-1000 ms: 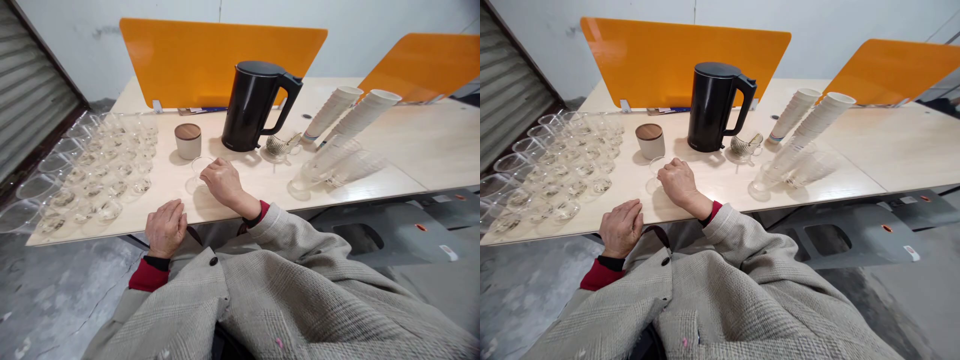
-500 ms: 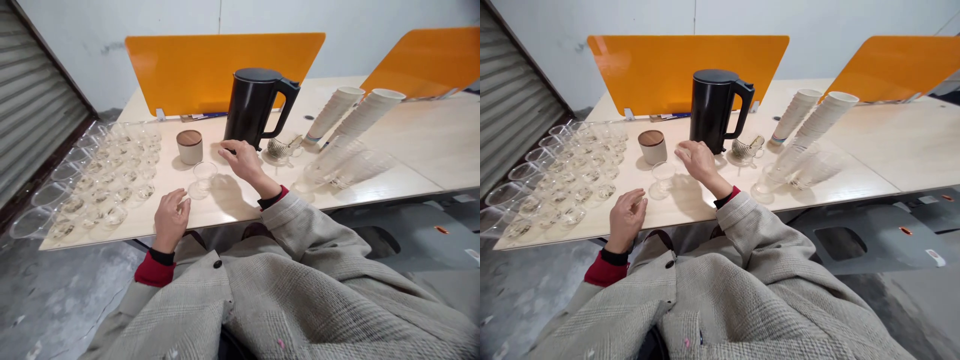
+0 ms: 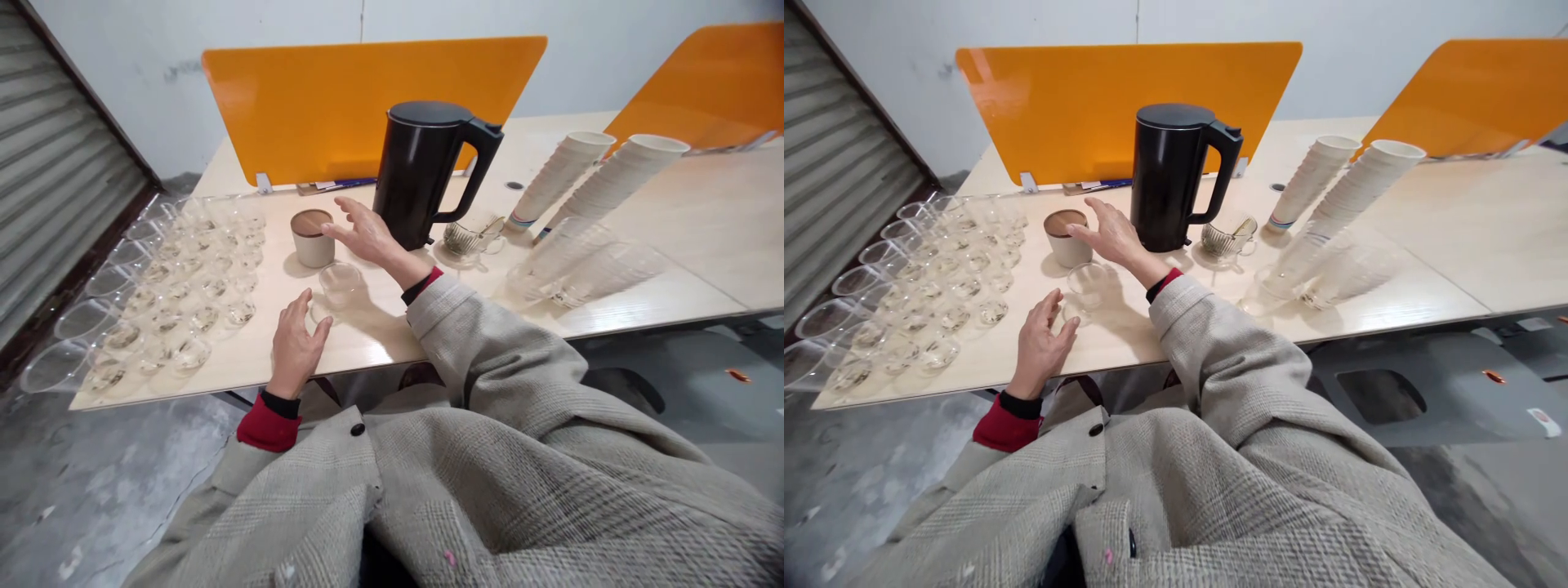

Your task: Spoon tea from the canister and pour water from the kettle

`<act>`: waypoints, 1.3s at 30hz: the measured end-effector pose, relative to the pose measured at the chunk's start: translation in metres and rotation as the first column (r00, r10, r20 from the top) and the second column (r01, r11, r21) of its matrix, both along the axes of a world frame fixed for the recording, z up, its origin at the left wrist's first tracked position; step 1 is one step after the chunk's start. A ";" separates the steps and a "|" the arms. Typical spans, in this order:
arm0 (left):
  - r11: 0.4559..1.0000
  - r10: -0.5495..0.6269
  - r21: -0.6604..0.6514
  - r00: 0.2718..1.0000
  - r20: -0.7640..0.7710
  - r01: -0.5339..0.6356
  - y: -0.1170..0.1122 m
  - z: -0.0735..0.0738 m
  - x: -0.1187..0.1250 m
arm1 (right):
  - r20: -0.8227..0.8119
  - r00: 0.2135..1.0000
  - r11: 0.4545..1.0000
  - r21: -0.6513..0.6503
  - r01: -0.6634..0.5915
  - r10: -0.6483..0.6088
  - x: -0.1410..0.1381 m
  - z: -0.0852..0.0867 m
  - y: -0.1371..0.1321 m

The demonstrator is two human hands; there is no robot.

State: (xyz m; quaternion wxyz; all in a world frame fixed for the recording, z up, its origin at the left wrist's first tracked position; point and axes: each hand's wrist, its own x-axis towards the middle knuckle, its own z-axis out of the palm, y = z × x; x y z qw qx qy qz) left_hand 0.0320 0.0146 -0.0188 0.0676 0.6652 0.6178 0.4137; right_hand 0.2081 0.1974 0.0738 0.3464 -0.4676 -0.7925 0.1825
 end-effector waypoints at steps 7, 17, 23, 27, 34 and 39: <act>0.998 -0.061 -0.017 0.998 0.010 0.062 0.013 -0.006 0.007 | 0.041 0.986 0.987 -0.007 -0.162 0.162 -0.029 -0.009 0.034; 0.999 -0.003 -0.048 0.995 0.098 0.007 0.038 0.004 0.031 | 0.048 0.983 0.984 0.022 -0.179 0.178 -0.048 -0.024 0.051; 0.995 0.007 -0.097 0.994 0.111 0.004 0.037 0.008 0.040 | 0.012 0.990 0.990 0.020 -0.140 0.140 -0.050 -0.028 0.045; 0.994 0.021 -0.110 0.990 0.138 -0.006 0.038 0.007 0.042 | -0.001 0.995 0.995 0.040 -0.095 0.095 -0.047 -0.032 0.043; 0.998 0.003 -0.057 0.990 0.144 0.005 0.033 -0.001 0.035 | -0.090 0.994 0.979 0.202 -0.035 0.055 -0.025 -0.016 0.048; 0.996 0.014 0.088 0.986 0.169 -0.029 -0.001 0.003 0.019 | -0.116 0.990 0.927 0.375 -0.027 0.076 0.016 0.044 -0.005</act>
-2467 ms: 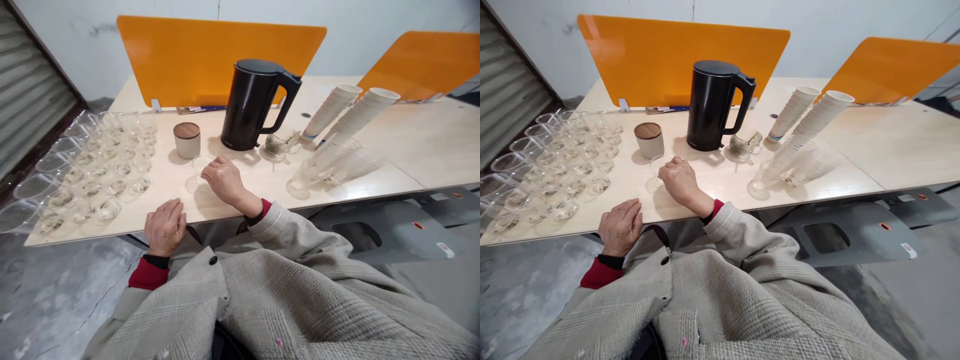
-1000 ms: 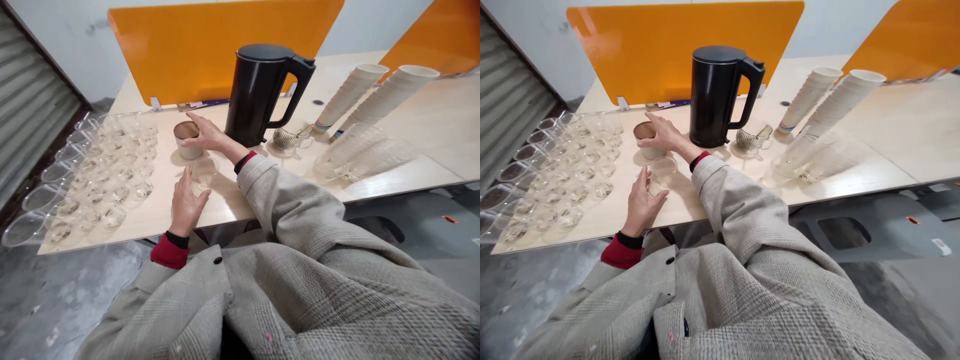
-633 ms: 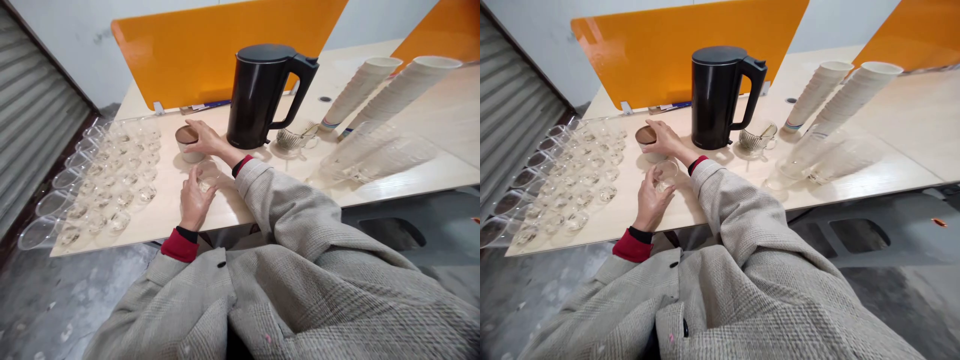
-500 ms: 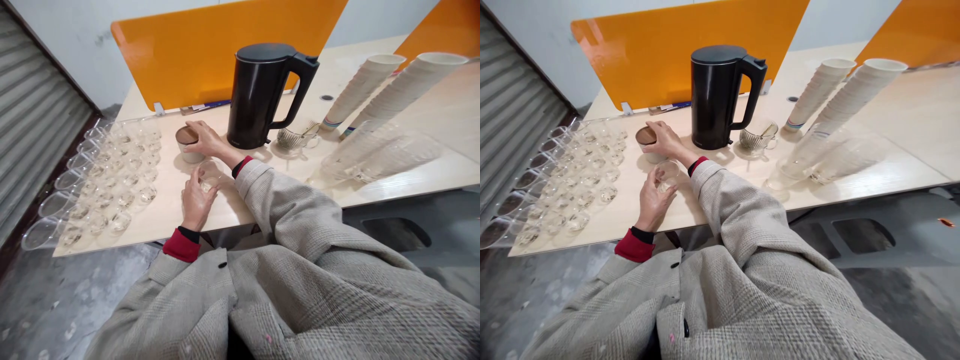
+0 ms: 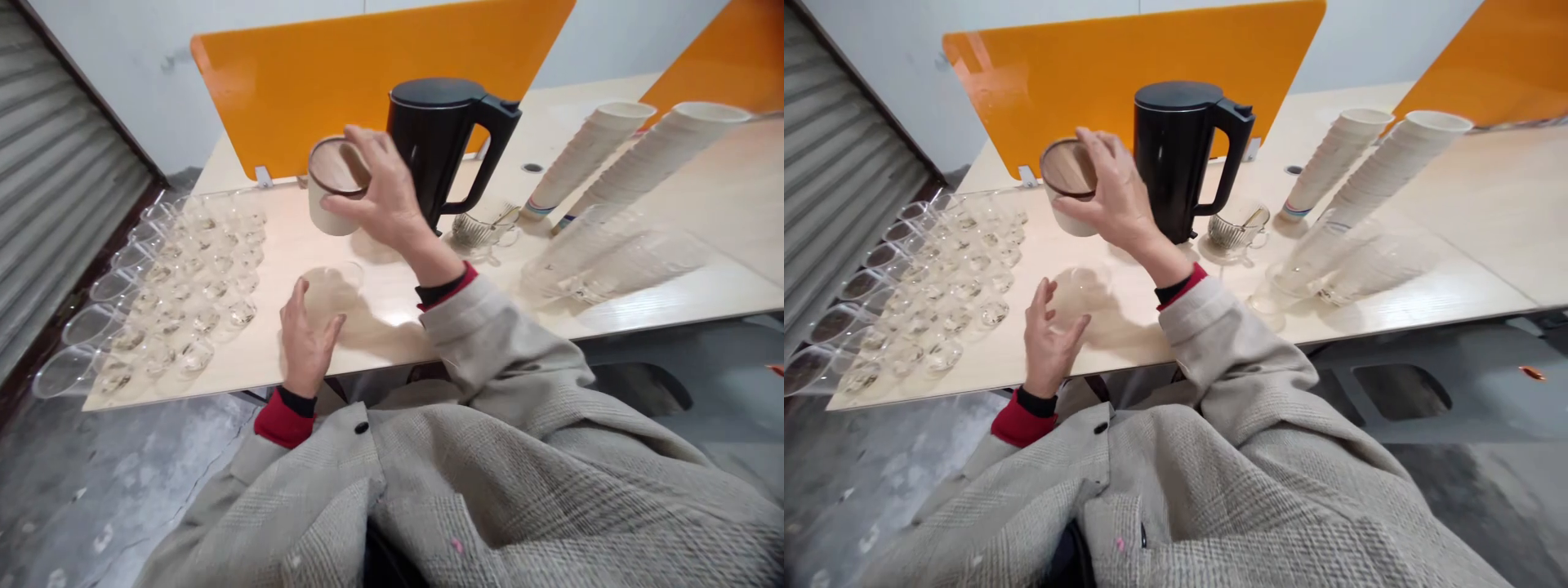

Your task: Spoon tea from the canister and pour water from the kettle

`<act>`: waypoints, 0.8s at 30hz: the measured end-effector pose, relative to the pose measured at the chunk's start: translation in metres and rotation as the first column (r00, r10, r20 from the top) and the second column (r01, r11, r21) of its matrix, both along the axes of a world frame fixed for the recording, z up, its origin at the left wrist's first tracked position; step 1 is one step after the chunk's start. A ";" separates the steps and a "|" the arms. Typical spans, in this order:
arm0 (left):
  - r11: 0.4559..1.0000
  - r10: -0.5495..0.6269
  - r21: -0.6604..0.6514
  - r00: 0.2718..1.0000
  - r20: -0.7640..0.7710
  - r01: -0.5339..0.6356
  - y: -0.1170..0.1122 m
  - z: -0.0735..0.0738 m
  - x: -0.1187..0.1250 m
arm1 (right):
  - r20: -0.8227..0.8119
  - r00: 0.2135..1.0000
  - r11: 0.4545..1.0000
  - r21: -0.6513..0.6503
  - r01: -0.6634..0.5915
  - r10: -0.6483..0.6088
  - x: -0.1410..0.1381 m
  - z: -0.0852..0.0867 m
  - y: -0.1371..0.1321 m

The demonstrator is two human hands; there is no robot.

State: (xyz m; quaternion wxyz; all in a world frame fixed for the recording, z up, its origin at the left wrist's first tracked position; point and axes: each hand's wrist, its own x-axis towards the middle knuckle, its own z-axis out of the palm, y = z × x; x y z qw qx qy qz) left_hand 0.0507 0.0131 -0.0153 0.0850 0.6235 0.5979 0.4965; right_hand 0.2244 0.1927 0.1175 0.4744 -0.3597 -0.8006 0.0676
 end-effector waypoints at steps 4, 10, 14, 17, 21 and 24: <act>0.994 0.002 0.107 0.999 -0.033 0.002 -0.041 0.011 -0.005 | 0.013 0.999 0.997 0.060 -0.040 0.039 0.042 0.029 -0.081; 0.973 -0.132 0.173 0.985 -0.107 0.149 -0.067 0.005 0.006 | 0.077 0.990 0.992 -0.046 -0.115 0.118 0.058 -0.013 -0.161; 0.980 -0.143 0.127 0.984 -0.102 0.155 -0.060 -0.003 0.012 | 0.069 0.993 0.983 -0.163 -0.080 0.092 0.040 -0.052 -0.175; 0.988 -0.124 0.077 0.989 -0.079 0.130 -0.054 -0.005 0.015 | 0.090 0.995 0.973 -0.229 -0.029 0.051 0.030 -0.068 -0.177; 0.995 -0.093 0.033 0.994 -0.063 0.096 -0.049 -0.005 0.020 | 0.117 0.993 0.965 -0.263 0.003 0.029 0.028 -0.077 -0.175; 0.996 -0.086 0.002 0.995 -0.055 0.086 -0.046 -0.003 0.022 | 0.133 0.991 0.966 -0.257 0.010 0.025 0.030 -0.077 -0.175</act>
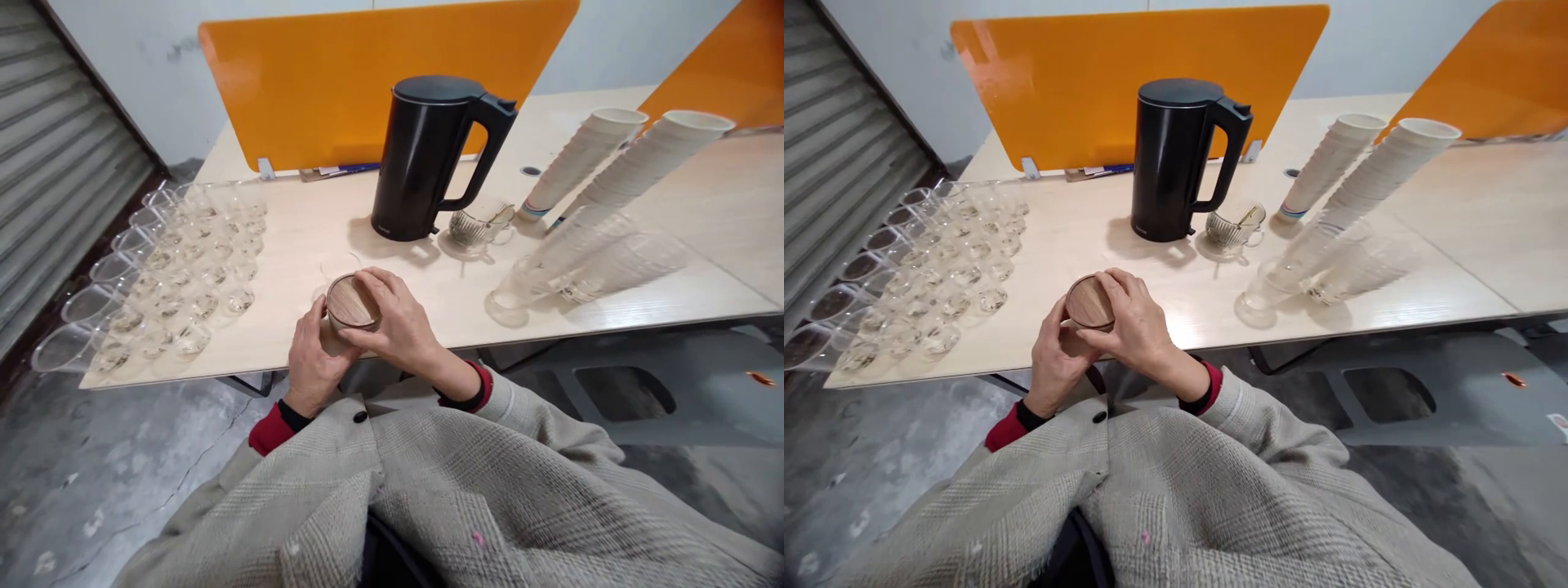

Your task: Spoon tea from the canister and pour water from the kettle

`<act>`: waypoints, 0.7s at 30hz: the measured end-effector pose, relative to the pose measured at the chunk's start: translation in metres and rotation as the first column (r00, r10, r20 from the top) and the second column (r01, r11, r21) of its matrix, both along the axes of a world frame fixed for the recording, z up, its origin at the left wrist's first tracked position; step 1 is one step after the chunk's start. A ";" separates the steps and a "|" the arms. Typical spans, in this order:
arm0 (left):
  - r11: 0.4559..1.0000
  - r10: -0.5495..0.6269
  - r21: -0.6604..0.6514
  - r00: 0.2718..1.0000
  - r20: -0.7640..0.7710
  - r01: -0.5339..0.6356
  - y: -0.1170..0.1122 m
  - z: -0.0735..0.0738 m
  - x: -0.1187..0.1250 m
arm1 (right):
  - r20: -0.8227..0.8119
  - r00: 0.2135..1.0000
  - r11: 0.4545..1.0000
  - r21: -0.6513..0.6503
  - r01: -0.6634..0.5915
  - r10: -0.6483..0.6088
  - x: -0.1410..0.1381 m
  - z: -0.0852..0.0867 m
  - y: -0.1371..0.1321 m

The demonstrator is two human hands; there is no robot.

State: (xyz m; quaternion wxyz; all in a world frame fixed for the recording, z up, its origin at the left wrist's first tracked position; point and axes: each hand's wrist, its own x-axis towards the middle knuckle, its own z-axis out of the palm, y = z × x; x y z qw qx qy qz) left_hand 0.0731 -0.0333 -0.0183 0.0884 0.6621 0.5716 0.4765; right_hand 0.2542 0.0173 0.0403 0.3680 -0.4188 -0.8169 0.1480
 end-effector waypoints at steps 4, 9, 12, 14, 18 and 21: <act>0.999 -0.025 -0.047 0.999 0.034 0.026 0.002 0.002 0.000 | 0.056 0.998 1.000 0.011 -0.008 0.007 0.000 0.005 -0.003; 0.999 -0.022 -0.044 0.998 0.058 0.025 0.005 0.003 0.000 | 0.136 0.990 1.000 0.019 0.025 -0.028 -0.009 0.009 -0.004; 1.000 0.009 -0.014 0.999 0.050 -0.008 0.007 0.001 0.003 | 0.117 0.992 0.998 0.046 0.034 -0.039 -0.016 0.006 -0.004; 0.999 0.035 0.011 0.999 0.036 -0.036 0.007 0.000 0.003 | 0.073 0.996 0.998 0.058 0.039 -0.043 -0.020 0.003 -0.004; 0.998 0.054 0.038 0.998 0.018 -0.055 0.006 -0.002 0.001 | -0.031 0.999 0.997 0.065 0.033 -0.031 -0.024 -0.004 -0.005; 0.997 0.069 0.017 0.998 0.001 -0.069 0.005 -0.002 -0.002 | -0.099 0.995 0.998 0.059 0.026 -0.020 -0.026 -0.004 -0.005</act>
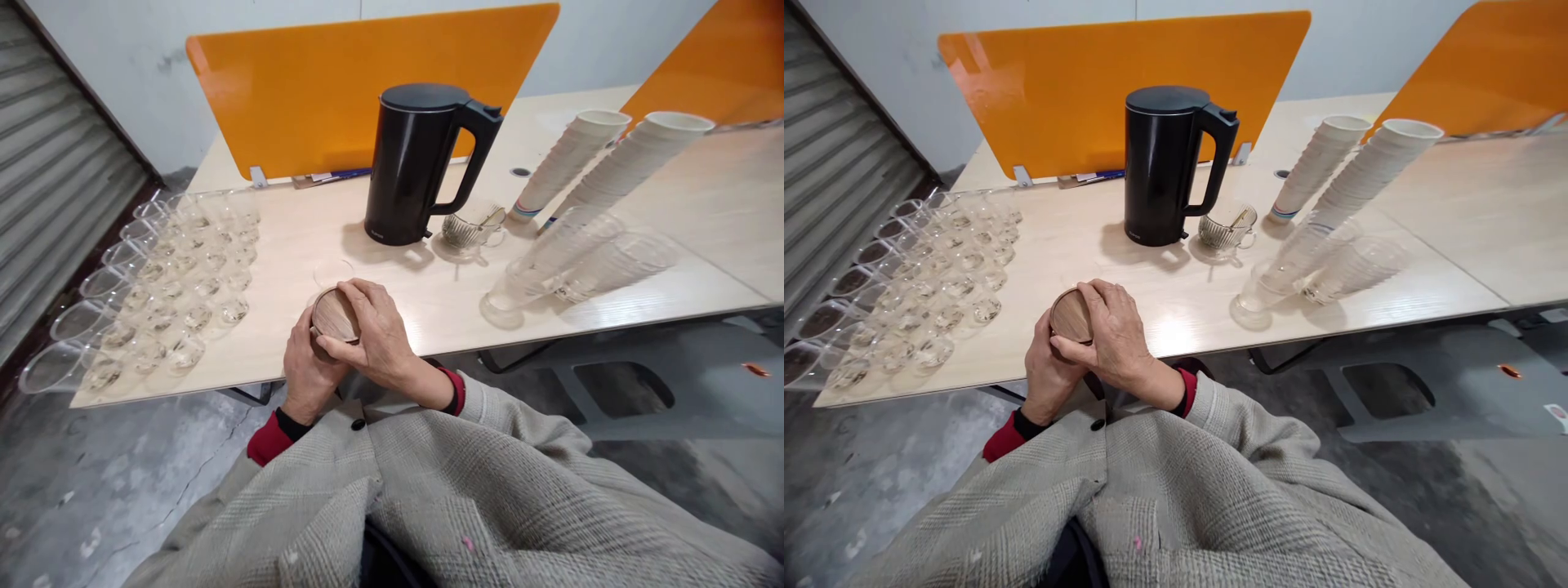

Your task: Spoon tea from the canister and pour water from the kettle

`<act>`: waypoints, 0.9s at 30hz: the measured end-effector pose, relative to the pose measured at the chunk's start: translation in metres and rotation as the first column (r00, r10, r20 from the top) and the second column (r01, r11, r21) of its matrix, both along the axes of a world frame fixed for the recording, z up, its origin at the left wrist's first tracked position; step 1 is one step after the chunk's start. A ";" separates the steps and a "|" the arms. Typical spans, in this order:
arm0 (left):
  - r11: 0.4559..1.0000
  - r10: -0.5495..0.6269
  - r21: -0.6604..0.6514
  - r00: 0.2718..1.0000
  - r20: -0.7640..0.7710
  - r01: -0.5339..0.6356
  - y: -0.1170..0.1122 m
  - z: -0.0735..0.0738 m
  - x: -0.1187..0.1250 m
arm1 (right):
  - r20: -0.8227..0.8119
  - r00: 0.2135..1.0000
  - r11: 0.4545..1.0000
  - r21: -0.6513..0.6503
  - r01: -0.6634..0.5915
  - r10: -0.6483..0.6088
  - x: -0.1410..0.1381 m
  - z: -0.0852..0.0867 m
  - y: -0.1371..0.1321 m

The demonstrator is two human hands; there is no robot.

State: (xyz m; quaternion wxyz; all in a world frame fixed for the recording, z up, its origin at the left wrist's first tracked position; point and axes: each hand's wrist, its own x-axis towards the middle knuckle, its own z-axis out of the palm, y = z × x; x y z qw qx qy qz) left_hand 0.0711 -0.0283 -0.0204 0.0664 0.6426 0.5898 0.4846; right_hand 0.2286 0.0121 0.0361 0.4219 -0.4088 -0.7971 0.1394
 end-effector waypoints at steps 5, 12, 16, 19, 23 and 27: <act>0.997 0.041 -0.063 0.999 -0.009 -0.041 -0.003 0.002 0.000 | -0.130 0.991 0.999 0.041 0.036 -0.030 0.009 0.010 0.005; 0.999 0.008 -0.039 0.999 0.053 -0.006 -0.003 0.003 0.002 | -0.070 0.925 0.921 0.091 0.379 -0.374 0.067 -0.026 0.031; 0.999 0.008 -0.040 0.998 0.059 -0.006 -0.002 0.002 0.001 | 0.136 0.851 0.858 -0.012 0.514 -0.507 0.091 -0.056 0.043; 0.999 0.019 -0.038 0.998 0.058 -0.017 -0.002 0.002 0.001 | 0.268 0.826 0.851 -0.039 0.525 -0.497 0.098 -0.063 0.044; 0.999 0.019 -0.029 0.998 0.055 -0.017 -0.001 0.002 0.001 | 0.147 0.847 0.858 0.016 0.514 -0.511 0.110 -0.055 0.048; 1.000 0.013 -0.009 0.999 0.043 -0.012 0.000 0.001 0.000 | -0.190 0.793 0.804 0.028 0.593 -0.579 0.132 -0.032 0.070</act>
